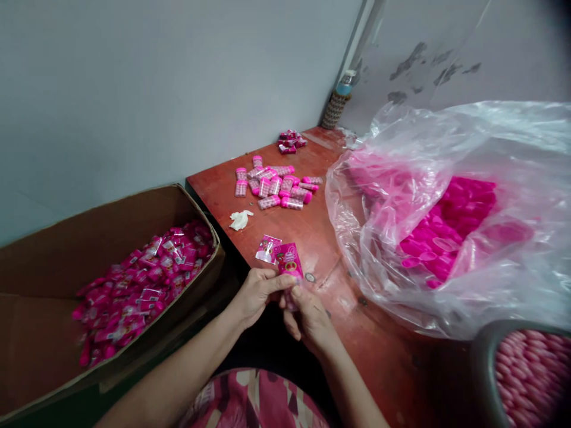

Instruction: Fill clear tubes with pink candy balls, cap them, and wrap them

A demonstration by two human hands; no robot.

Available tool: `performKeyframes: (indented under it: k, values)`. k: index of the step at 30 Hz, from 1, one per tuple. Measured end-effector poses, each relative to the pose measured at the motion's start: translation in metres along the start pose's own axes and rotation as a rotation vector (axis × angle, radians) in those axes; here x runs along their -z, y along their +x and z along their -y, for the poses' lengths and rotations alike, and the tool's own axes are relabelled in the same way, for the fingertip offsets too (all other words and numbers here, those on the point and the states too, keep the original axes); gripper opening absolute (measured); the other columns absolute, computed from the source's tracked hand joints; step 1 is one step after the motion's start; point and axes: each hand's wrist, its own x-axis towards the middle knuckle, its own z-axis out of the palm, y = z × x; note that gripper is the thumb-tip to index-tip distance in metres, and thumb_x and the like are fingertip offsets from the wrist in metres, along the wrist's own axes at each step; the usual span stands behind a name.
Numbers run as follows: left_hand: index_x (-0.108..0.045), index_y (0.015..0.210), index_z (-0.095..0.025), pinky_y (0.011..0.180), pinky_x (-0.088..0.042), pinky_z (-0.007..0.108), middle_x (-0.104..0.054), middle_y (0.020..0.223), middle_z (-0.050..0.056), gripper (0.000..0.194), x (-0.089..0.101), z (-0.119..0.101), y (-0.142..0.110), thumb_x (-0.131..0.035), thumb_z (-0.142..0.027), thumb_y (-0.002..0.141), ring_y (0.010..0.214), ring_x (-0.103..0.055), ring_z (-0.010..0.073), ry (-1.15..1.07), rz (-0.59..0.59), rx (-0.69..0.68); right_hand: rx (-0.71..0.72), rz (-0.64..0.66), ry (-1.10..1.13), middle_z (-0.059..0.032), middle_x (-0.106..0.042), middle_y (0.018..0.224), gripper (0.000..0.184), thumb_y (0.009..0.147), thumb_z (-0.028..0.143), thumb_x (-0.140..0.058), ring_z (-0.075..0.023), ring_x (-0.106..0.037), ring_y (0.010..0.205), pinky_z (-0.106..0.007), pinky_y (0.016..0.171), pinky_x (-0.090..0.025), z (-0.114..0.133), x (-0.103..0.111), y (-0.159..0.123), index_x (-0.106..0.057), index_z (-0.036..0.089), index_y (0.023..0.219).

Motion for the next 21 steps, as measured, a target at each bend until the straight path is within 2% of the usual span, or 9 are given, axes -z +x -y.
performKeyframes:
  k: [2, 3, 6, 8, 11, 13, 18, 19, 21]
  values:
    - [-0.060, 0.048, -0.009, 0.051, -0.041, 0.022, -0.060, 0.050, 0.006, 0.029, 0.003, -0.003, -0.001, -0.069, -0.030, 0.067, 0.049, -0.055, 0.0117, 0.013, 0.069, 0.037, -0.027, 0.048, 0.130, 0.0098, -0.034, 0.030, 0.048, 0.083, 0.060, -0.033, -0.0053, -0.022, 0.024, -0.018, 0.031, -0.018, 0.001, -0.001, 0.000, -0.051, 0.017, 0.070]
    - [-0.061, 0.049, -0.009, 0.052, -0.042, 0.022, -0.060, 0.050, 0.005, 0.028, 0.005, -0.004, -0.001, -0.069, -0.030, 0.066, 0.049, -0.055, 0.0118, 0.023, 0.067, 0.041, -0.038, 0.051, 0.137, 0.0096, -0.036, 0.031, 0.047, 0.083, 0.059, -0.035, -0.0050, -0.023, 0.025, -0.017, 0.031, -0.018, 0.001, -0.002, 0.001, -0.051, 0.017, 0.071]
    - [-0.065, 0.057, -0.008, 0.050, -0.042, 0.023, -0.060, 0.050, 0.004, 0.023, 0.013, -0.007, 0.000, -0.071, -0.029, 0.064, 0.045, -0.053, 0.0109, 0.045, -0.032, 0.011, -0.043, -0.036, 0.077, 0.0053, -0.051, 0.044, 0.038, 0.083, 0.053, -0.045, -0.0055, -0.038, 0.032, -0.016, 0.033, -0.025, 0.002, -0.003, 0.001, -0.051, 0.016, 0.075]
    - [-0.067, 0.062, -0.008, 0.054, -0.045, 0.025, -0.063, 0.055, 0.005, 0.022, 0.017, -0.009, 0.001, -0.072, -0.029, 0.064, 0.048, -0.055, 0.0118, 0.032, -0.099, -0.009, -0.019, -0.109, 0.113, 0.0026, -0.059, 0.056, 0.031, 0.081, 0.048, -0.052, -0.0064, -0.046, 0.039, -0.016, 0.037, -0.033, 0.002, -0.002, 0.000, -0.053, 0.017, 0.081]
    - [-0.068, 0.065, -0.007, 0.060, -0.047, 0.025, -0.063, 0.059, 0.005, 0.020, 0.021, -0.008, 0.001, -0.073, -0.026, 0.063, 0.055, -0.057, 0.0115, 0.008, -0.149, -0.020, 0.025, -0.142, 0.232, 0.0005, -0.063, 0.063, 0.026, 0.077, 0.039, -0.061, -0.0077, -0.052, 0.045, -0.018, 0.044, -0.042, 0.001, -0.001, -0.001, -0.056, 0.016, 0.088]
    - [-0.067, 0.063, -0.007, 0.058, -0.046, 0.024, -0.062, 0.057, 0.004, 0.020, 0.019, -0.005, -0.002, -0.073, -0.026, 0.063, 0.053, -0.055, 0.0104, -0.002, -0.135, -0.013, 0.030, -0.169, 0.303, -0.0003, -0.065, 0.062, 0.023, 0.072, 0.034, -0.067, -0.0088, -0.055, 0.047, -0.019, 0.047, -0.044, 0.000, -0.001, 0.002, -0.056, 0.016, 0.083]
    - [-0.067, 0.067, -0.006, 0.062, -0.048, 0.028, -0.061, 0.057, 0.005, 0.020, 0.015, -0.002, -0.015, -0.068, -0.025, 0.069, 0.054, -0.058, 0.0126, -0.051, -0.025, -0.024, 0.012, -0.212, 0.407, 0.0024, -0.061, 0.048, 0.024, 0.069, 0.033, -0.069, -0.0060, -0.051, 0.038, -0.013, 0.038, -0.038, 0.003, -0.012, 0.019, -0.052, 0.017, 0.067]
    - [-0.067, 0.068, -0.005, 0.065, -0.049, 0.029, -0.063, 0.059, 0.006, 0.019, 0.018, -0.004, -0.019, -0.068, -0.024, 0.070, 0.056, -0.060, 0.0139, -0.058, -0.030, -0.034, 0.014, -0.199, 0.387, 0.0025, -0.060, 0.049, 0.024, 0.070, 0.033, -0.069, -0.0057, -0.051, 0.037, -0.013, 0.037, -0.037, 0.005, -0.014, 0.022, -0.052, 0.016, 0.066]
    - [-0.068, 0.072, -0.007, 0.071, -0.050, 0.031, -0.067, 0.069, 0.008, 0.018, 0.027, -0.010, -0.027, -0.069, -0.024, 0.069, 0.066, -0.064, 0.0171, -0.099, -0.147, -0.109, 0.025, -0.163, 0.325, 0.0013, -0.062, 0.054, 0.024, 0.071, 0.034, -0.067, -0.0065, -0.052, 0.040, -0.013, 0.036, -0.038, 0.009, -0.018, 0.025, -0.052, 0.016, 0.067]
